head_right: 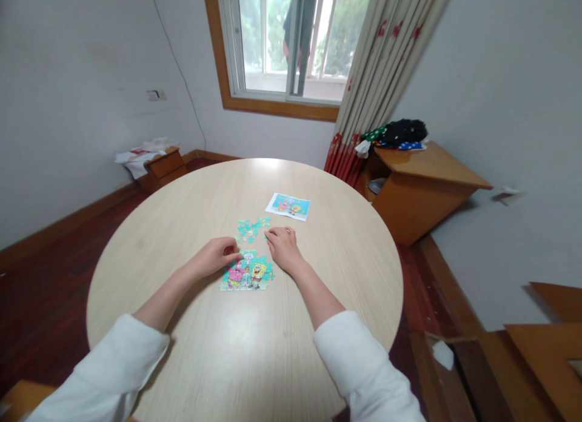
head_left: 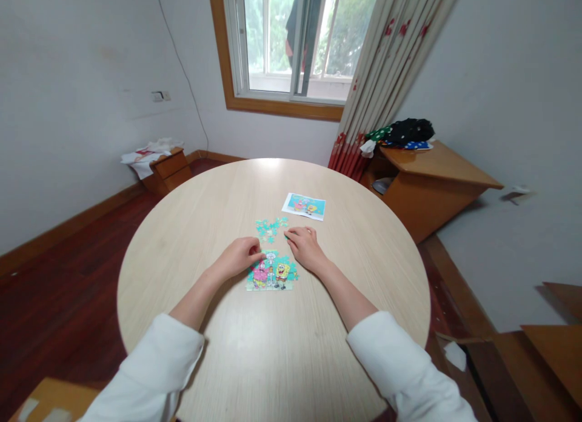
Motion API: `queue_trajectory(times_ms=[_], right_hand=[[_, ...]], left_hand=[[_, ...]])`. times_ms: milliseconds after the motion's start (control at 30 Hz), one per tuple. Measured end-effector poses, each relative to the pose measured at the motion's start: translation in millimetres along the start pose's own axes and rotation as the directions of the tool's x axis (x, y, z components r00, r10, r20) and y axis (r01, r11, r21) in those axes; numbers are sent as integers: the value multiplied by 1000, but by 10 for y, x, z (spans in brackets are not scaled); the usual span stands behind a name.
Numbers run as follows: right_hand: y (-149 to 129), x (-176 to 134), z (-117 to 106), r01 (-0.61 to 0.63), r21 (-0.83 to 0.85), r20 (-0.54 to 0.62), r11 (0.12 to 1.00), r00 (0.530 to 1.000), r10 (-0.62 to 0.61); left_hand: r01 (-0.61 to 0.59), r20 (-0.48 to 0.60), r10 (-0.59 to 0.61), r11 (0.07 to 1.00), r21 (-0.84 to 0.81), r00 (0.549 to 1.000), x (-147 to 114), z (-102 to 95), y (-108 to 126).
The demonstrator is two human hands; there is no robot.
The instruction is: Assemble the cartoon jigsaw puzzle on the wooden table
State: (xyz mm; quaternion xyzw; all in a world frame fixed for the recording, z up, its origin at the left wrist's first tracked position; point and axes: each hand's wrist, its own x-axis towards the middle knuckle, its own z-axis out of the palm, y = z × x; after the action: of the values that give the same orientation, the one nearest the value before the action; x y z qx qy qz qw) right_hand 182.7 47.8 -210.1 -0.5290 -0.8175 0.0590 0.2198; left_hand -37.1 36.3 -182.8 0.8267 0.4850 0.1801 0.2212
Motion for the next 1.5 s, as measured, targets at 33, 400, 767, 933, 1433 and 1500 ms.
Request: queue_trajectory(times_ms=[33,400,767,933,1433,1500], right_hand=[[5,4,0,-5,3,-4,1000,1000,5],[60,39,-113,-87,8,24,996,996,87],[98,28,-110,-126,34,38,991,991,124],[97,16,-117,-86,79,5,993,996,86],[179,54,-73,-29,606,-271,795,932,240],[203,71,-71,-61,710,-248,702,911,330]], left_hand=[[4,-7,-4,1000,-4,1000,1,-2,-5],[22,16,-21,999,-49,1000,-1,-7,-23],[27,19,-26,997,-75,999,8,18,-73],[20,3,-19,995,-97,1000,5,15,-54],[-140,83,142,990,-27,986,14,33,-59],[-129,58,131,991,-26,990,32,60,-82]])
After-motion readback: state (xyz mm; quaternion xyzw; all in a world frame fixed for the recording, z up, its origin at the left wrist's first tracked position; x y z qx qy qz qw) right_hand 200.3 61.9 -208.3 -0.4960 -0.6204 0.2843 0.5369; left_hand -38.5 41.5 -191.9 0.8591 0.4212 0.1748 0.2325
